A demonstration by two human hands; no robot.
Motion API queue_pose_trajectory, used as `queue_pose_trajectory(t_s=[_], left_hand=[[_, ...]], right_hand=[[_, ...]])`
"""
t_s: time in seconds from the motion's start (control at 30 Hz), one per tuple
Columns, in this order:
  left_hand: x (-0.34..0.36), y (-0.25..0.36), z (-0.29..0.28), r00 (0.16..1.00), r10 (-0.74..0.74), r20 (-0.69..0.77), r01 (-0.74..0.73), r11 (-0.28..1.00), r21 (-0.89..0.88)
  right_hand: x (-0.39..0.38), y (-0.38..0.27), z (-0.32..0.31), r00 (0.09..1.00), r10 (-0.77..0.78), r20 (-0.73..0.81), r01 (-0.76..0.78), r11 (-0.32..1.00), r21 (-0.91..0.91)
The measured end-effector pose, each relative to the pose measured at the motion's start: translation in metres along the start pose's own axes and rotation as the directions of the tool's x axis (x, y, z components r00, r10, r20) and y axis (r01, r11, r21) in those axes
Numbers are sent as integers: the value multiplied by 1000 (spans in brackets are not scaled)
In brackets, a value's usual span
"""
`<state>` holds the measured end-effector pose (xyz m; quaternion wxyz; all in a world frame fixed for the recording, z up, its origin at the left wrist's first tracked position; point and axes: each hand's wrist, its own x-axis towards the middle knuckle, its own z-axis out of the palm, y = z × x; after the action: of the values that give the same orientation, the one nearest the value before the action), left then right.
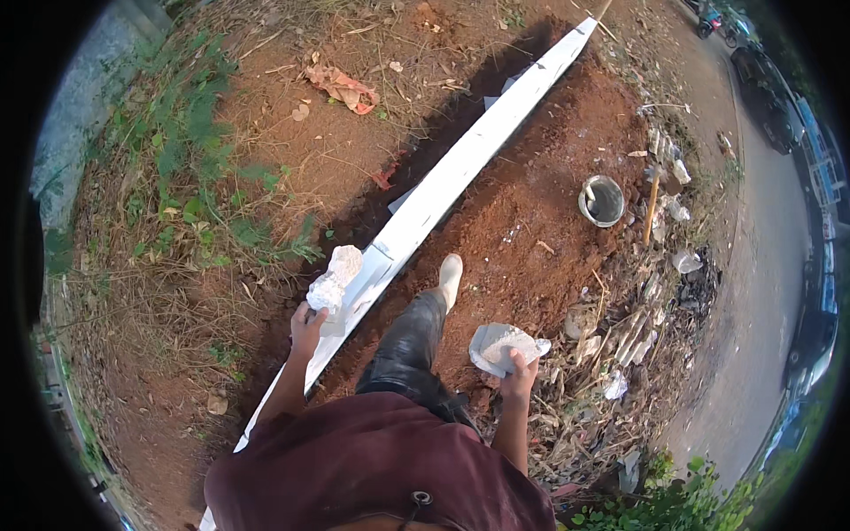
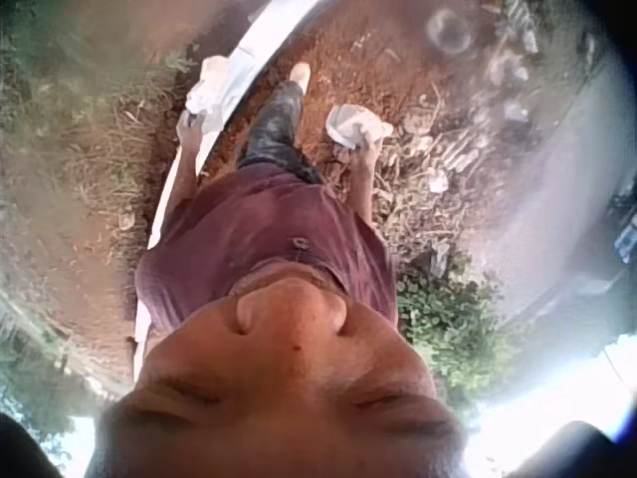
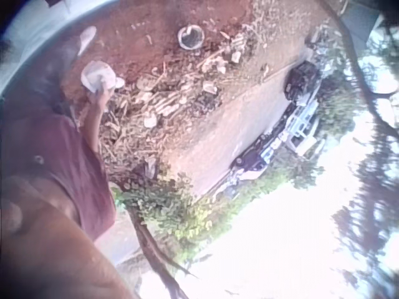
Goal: The person picks up white stones from a green wheelbarrow and places them into a narrow trench alongside a white border. The person repeatedly walks back and forth between the wheelbarrow and the trench to continue placing the stones.
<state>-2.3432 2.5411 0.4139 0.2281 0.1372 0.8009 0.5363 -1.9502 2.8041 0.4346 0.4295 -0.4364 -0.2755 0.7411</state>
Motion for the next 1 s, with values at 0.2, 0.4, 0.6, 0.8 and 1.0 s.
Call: queue_pose_trajectory(t_s=[0.2, 0.4, 0.6, 0.8, 1.0], left_hand=[[210, 17, 105, 992, 79, 103, -93, 986, 140], [407, 125, 285, 964, 49, 261, -52, 999, 4], [556, 229, 404, 910, -164, 382, 225, 967, -120], [501, 171, 468, 939, -163, 302, 104, 973, 204], [294, -3, 418, 674, -657, 339, 410, 714, 568]], right_hand=[[104, -58, -16, 991, 109, -82, -124, 972, -199], [190, -170, 10, 971, 57, -232, -145, 911, -385], [256, -204, 72, 976, 61, -211, -133, 928, -348], [313, -196, 130, 985, 122, -121, -154, 939, -307], [405, -176, 228, 975, 209, 73, -149, 864, -480]])
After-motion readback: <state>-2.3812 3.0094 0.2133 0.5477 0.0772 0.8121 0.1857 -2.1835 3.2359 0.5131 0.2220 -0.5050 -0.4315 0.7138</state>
